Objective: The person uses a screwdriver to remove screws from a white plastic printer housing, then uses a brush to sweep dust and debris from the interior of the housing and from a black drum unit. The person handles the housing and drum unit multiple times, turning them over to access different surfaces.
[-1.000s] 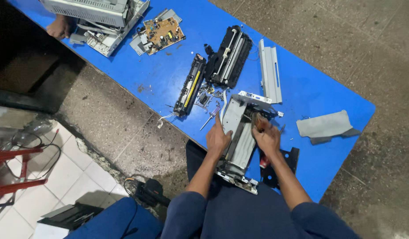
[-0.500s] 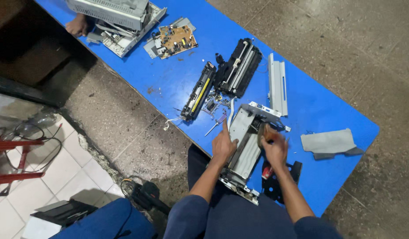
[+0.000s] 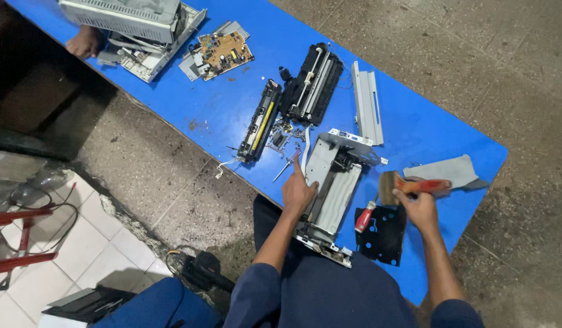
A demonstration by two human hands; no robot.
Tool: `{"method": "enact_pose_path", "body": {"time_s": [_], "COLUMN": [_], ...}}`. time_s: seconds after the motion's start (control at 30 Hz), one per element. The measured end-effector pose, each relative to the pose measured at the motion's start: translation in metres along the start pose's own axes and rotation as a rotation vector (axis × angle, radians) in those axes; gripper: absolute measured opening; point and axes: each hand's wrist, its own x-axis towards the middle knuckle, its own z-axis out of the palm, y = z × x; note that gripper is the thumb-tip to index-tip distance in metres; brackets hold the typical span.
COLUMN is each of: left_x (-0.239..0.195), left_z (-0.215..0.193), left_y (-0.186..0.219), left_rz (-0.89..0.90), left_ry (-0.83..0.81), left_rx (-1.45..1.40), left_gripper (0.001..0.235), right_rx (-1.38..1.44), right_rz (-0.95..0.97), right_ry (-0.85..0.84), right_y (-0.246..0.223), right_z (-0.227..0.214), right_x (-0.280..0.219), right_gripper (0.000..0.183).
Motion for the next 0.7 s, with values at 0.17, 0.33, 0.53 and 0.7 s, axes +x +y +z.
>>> {"method": "enact_pose_path", "body": {"time_s": [0.17,0.33,0.53,0.7], "left_x": [0.001,-0.015,-0.019,-0.015], "left_z": [0.0,0.011,0.019,0.023], "left_y": [-0.016,-0.039,-0.058,-0.06], "left_rz": [0.022,0.168,0.18,0.175], "left_ry": [0.109,0.105,0.015,0.002], "left_rx": [-0.139,-0.107,-0.136,-0.114], "left_gripper": [0.111,0.113,0.111,0.11], "right_rx": [0.37,-0.497,-0.4,-0.811], "right_rz": [0.555,0.774,-0.259,-0.493], "right_ry": [0.077,-0.281,-0.151,-0.715], "right_y": [0.039,0.035,-0.042,-0.072], "right_z": [-0.023,-0.037,0.022,0.055], "right_x": [-0.042,-0.067,-0.065,-0.055], "right_gripper": [0.028,0.046,0.046,0.07]}}
